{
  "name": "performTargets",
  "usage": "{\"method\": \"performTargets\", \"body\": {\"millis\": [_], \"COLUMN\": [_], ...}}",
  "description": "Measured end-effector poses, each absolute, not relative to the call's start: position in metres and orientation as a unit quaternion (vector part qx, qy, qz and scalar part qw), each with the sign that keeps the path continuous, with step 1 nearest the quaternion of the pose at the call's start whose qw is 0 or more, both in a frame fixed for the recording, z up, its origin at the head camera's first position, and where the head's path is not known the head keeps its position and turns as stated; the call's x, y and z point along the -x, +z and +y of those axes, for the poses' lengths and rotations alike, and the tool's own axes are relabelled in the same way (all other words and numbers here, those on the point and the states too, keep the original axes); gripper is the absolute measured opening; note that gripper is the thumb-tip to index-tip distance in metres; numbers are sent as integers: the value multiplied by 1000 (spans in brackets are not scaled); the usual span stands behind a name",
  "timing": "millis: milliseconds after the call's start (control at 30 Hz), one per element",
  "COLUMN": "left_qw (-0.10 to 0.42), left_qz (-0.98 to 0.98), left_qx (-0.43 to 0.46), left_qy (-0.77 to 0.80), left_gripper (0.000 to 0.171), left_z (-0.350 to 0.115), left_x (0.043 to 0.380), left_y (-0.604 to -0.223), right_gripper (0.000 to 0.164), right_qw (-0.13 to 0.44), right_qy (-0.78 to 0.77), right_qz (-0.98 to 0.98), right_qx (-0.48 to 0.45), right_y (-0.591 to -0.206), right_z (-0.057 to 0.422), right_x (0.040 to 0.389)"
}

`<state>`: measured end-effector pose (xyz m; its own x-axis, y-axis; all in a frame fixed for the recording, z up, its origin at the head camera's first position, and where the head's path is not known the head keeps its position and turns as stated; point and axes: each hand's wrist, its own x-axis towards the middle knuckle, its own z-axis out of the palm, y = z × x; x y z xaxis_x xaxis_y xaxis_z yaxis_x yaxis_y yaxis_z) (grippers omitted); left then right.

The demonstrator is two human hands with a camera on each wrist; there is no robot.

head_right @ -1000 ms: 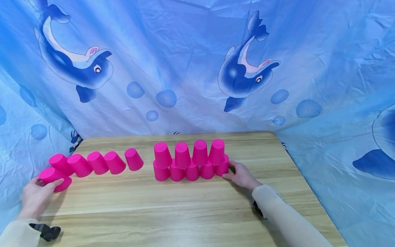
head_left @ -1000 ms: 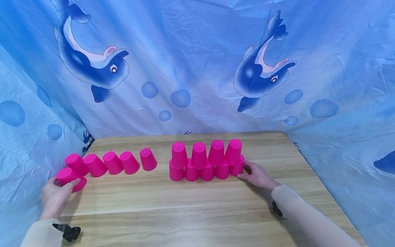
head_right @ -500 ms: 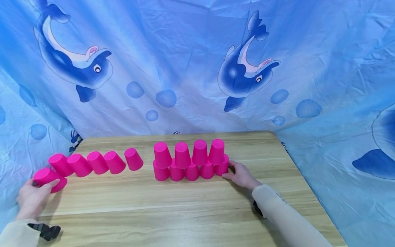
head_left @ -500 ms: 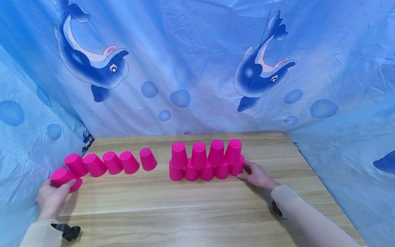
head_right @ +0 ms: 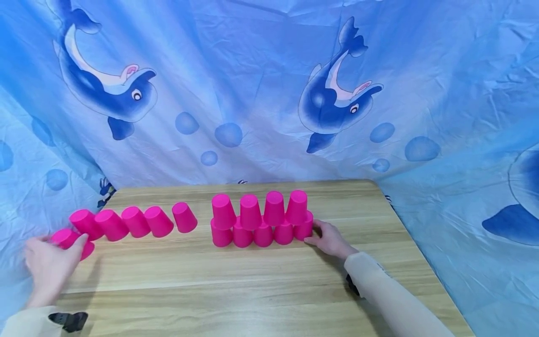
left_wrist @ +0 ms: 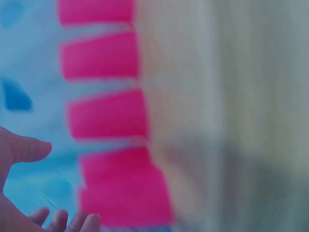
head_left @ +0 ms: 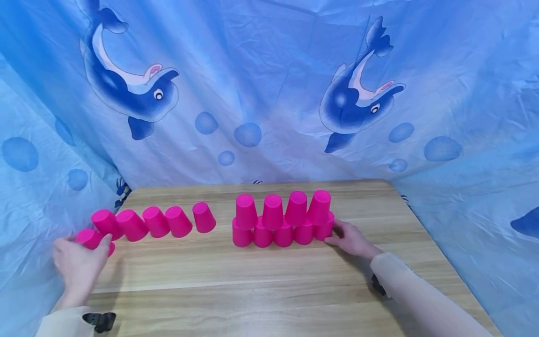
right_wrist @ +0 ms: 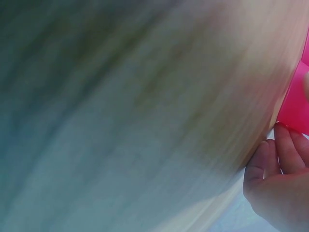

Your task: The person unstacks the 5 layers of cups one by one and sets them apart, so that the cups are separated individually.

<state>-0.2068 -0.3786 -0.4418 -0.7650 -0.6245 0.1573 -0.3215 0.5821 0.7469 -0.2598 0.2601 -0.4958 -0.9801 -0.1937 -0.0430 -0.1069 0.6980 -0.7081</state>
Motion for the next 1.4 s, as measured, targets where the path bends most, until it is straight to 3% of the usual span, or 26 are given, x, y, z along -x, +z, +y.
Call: {"method": "performTargets", "body": {"millis": [167,400,600,967,1400], "left_qw": [241,179,159,97,121], "left_qz": [-892,-879,-847,-843,-836], "left_qx": [-135,3,82,87,112], "left_qy": [-358,-442,-500,-522,-523], "left_gripper": [61,65,62,81,60], "left_z": [-319,-233,-179,-122,-111], "left_x": [211,219,233,250,252], "left_y": [-421,-398,-391,-395,-410], "right_gripper": [69,70,69,68,67], "right_qw": [58,58,55,54,50], "right_qy": [-375,-382,-381,-375,-379], "right_qz": [923,919,920,922,919], "right_qx": [72,75,75,83,93], "right_y": [-497,-501,-501,-499,-499], "right_z": [262,262,263,262,263], "right_x": [259,259,260,260,260]}}
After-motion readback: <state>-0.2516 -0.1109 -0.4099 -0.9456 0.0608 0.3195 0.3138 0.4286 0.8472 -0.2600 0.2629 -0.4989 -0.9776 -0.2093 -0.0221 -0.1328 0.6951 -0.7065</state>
